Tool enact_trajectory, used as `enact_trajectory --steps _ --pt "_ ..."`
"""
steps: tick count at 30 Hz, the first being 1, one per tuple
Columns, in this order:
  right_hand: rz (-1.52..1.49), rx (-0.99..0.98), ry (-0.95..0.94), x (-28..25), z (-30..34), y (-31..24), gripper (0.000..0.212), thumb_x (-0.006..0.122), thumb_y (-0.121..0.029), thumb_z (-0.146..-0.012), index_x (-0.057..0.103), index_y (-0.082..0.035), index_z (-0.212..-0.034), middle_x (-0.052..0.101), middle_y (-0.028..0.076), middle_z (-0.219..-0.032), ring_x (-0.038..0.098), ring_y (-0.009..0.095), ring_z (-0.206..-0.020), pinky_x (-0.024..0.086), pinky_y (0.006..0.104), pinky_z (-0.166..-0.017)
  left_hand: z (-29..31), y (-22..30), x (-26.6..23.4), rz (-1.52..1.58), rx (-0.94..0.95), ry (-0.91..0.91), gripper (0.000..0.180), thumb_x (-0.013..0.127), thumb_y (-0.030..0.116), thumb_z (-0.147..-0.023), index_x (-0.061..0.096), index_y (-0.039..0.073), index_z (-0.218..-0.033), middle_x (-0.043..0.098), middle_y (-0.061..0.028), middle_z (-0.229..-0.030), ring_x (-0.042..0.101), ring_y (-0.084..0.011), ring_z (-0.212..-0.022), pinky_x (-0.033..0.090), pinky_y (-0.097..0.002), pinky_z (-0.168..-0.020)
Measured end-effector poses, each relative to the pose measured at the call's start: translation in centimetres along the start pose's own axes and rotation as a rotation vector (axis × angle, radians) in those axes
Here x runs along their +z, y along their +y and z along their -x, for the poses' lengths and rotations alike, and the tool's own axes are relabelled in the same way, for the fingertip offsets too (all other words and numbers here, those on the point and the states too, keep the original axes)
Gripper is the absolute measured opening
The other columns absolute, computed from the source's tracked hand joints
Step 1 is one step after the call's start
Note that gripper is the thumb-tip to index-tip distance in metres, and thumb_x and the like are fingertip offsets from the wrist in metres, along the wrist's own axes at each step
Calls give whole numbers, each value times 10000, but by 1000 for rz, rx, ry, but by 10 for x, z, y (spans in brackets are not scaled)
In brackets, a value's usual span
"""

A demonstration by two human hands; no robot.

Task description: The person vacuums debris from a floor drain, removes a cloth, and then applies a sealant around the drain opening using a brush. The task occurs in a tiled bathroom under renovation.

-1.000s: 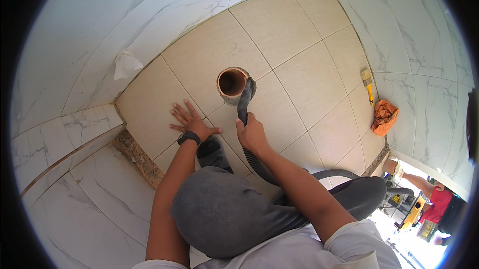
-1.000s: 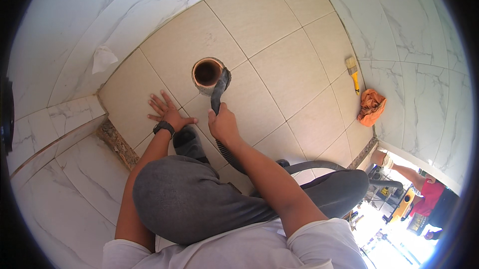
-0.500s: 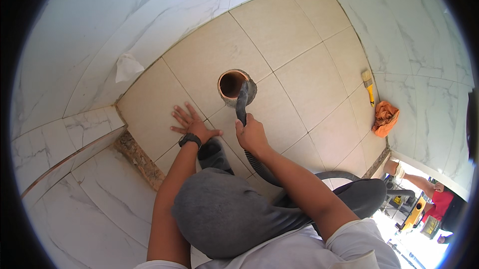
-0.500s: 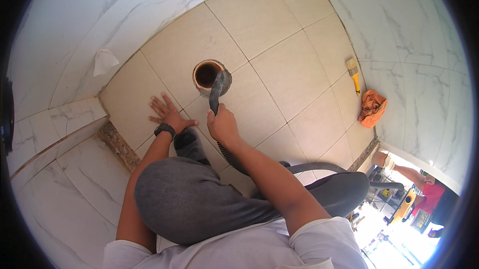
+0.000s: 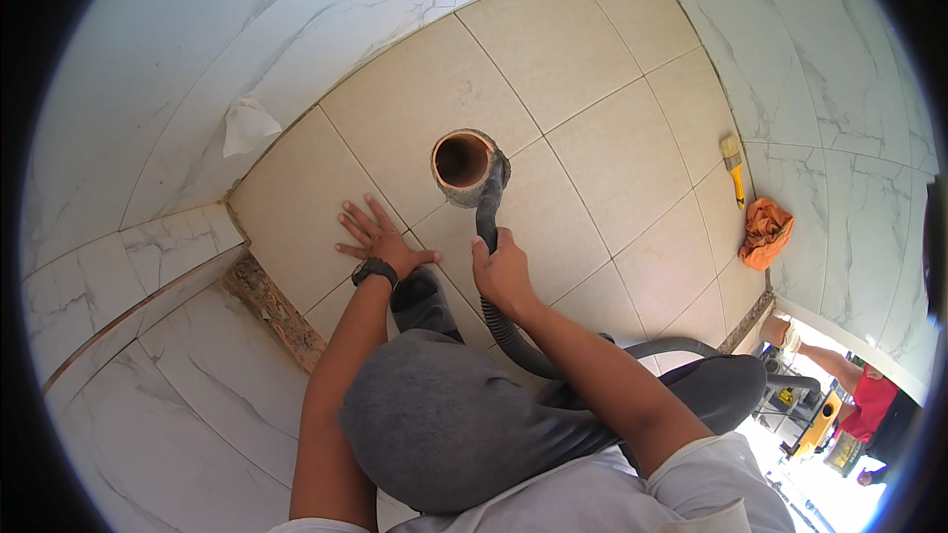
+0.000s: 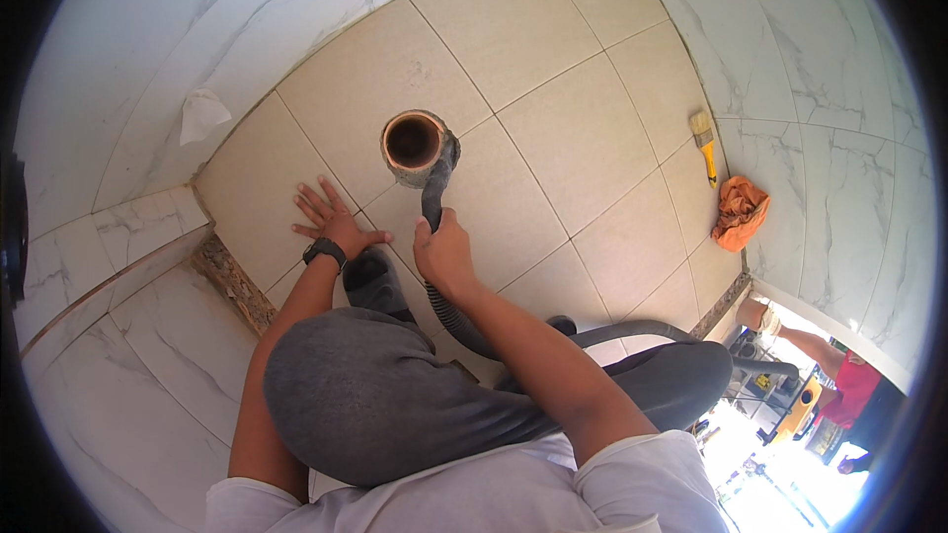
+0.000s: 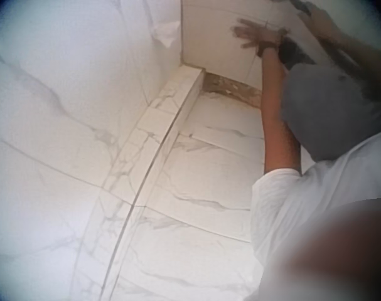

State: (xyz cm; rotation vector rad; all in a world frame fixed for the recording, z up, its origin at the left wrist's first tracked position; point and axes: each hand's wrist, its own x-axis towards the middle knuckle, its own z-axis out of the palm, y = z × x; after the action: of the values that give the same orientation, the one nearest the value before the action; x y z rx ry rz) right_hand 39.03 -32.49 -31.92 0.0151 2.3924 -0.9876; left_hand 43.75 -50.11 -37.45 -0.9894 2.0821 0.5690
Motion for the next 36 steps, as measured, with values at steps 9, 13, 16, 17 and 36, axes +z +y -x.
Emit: enact_trajectory --steps 9,13,16,17,36 --pt "-124 172 -54 48 -12 -1 522 588 -338 -951 508 136 -1155 661 362 -953 678 492 -907 525 493 -818 0 0 0 20 7 27 1723 955 585 -480 -313 34 -1507 -390 -356 -1506 -348 -515 -1416 -113 -781 -1051" --pt "-53 142 -56 41 -1 12 512 581 -339 -956 509 135 -1137 673 332 -897 687 476 -884 532 477 -799 1 1 -1 12 6 13 1722 951 594 -478 -307 30 -1510 -388 -361 -1505 -347 -518 -1415 -117 -783 -1047" --pt "-58 171 -99 30 0 12 466 579 -314 -964 514 124 -1109 673 317 -829 690 474 -838 538 482 -751 1 0 -1 32 20 20 1722 948 601 -476 -301 27 -1513 -387 -363 -1504 -347 -520 -1414 -121 -785 -1042" --pt "-87 194 -105 27 0 9 449 578 -306 -967 517 119 -1099 671 313 -805 690 476 -821 539 485 -733 1 -1 -1 28 19 18 1722 947 603 -474 -299 28 -1514 -386 -363 -1505 -347 -521 -1414 -121 -786 -1041" --pt "405 -169 -328 -96 -52 -6 346 648 -335 -920 634 7 -973 676 273 -821 675 455 -826 527 521 -749 -6 -4 5 -29 4 -4 1762 911 688 -453 -367 35 -1475 -415 -376 -1476 -365 -527 -1399 -83 -807 -1030"
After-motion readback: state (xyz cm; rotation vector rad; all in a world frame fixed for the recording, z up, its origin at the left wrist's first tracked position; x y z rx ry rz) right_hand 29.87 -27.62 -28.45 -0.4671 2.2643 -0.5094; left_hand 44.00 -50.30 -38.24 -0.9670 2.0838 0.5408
